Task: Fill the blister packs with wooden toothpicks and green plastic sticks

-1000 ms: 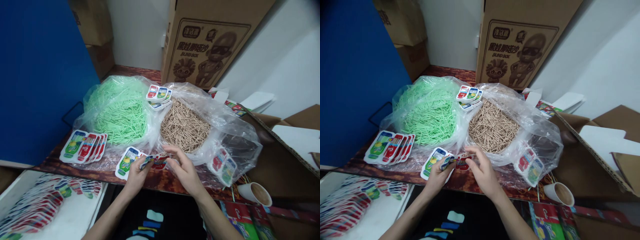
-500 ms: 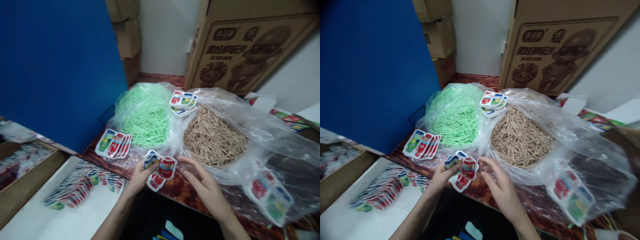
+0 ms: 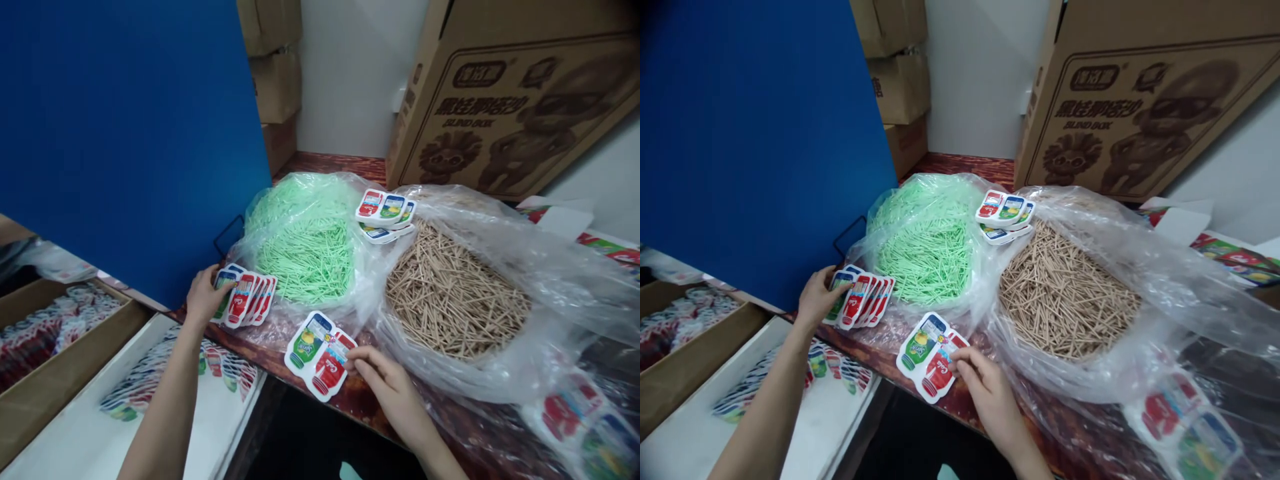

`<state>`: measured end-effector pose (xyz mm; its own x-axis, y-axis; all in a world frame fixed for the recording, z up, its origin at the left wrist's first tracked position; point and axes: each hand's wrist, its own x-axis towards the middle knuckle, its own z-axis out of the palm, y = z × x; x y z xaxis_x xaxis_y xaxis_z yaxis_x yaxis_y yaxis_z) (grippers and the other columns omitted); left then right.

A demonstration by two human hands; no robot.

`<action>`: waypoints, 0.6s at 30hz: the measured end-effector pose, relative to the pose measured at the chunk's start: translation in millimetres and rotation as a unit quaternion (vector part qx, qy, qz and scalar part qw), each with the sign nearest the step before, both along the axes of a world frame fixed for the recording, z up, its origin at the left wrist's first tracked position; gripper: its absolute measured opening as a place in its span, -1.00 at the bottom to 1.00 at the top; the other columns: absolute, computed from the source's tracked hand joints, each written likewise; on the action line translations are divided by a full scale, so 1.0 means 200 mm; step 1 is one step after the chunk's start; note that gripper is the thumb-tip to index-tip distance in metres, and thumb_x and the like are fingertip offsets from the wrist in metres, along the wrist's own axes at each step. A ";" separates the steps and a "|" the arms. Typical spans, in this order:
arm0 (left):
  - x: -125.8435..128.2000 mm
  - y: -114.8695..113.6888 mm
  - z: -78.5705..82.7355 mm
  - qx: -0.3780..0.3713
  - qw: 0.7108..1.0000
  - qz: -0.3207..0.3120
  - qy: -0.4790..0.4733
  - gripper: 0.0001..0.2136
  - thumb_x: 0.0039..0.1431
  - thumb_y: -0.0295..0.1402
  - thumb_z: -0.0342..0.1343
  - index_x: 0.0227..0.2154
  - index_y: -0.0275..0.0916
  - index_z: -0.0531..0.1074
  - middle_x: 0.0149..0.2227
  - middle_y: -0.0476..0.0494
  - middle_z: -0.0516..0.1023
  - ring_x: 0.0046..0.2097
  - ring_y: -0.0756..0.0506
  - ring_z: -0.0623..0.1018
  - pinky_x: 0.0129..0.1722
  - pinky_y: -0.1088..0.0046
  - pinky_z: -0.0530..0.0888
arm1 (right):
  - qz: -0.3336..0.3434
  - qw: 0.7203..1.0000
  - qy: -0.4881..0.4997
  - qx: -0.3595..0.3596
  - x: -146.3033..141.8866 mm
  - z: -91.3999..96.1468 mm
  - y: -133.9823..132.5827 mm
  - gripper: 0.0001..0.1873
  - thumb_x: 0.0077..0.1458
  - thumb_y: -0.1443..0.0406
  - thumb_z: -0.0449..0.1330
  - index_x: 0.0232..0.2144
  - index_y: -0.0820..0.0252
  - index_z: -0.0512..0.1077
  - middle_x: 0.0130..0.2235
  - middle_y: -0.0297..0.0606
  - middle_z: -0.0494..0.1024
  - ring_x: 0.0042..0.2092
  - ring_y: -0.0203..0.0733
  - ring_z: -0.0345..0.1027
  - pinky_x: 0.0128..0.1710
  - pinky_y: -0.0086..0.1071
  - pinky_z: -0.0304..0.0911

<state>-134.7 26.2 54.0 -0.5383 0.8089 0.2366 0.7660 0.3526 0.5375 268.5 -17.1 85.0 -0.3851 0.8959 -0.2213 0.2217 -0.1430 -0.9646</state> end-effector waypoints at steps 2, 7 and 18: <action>0.03 0.00 -0.06 -0.016 0.999 -0.002 0.047 -0.36 0.07 -0.04 0.07 0.13 -0.36 0.29 0.03 -0.45 0.45 0.08 -0.36 0.43 0.05 0.13 0.34 | 0.001 1.000 -0.002 0.000 -0.01 -0.01 0.01 -0.71 0.17 0.07 0.11 -0.27 0.12 0.48 -0.27 -0.21 0.59 -0.17 -0.03 0.46 -0.09 -0.20 0.30; 0.11 0.01 -0.15 0.000 0.997 0.005 0.080 -0.38 0.19 -0.06 -0.07 0.18 -0.42 0.22 0.10 -0.51 0.39 0.13 -0.38 0.39 0.09 0.12 0.31 | 0.004 1.000 0.014 -0.002 -0.08 -0.02 0.06 -0.72 0.17 0.09 0.11 -0.30 0.14 0.48 -0.33 -0.23 0.59 -0.23 -0.05 0.47 -0.14 -0.19 0.33; 0.10 -0.04 -0.15 0.060 0.997 0.029 0.044 -0.47 0.25 -0.11 -0.14 0.17 -0.34 0.24 0.14 -0.42 0.39 0.17 -0.34 0.37 0.16 0.10 0.26 | -0.100 0.912 -0.288 0.275 -0.31 -0.13 0.59 -0.71 0.15 0.28 0.10 -0.08 0.26 0.39 -0.08 -0.02 0.45 0.02 0.04 0.27 0.02 -0.14 0.17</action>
<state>-115.1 17.6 24.8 -0.5567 0.7395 0.3784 0.7922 0.3357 0.5096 205.6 100.4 59.4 -0.1639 0.9719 0.1688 0.7364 0.2344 -0.6347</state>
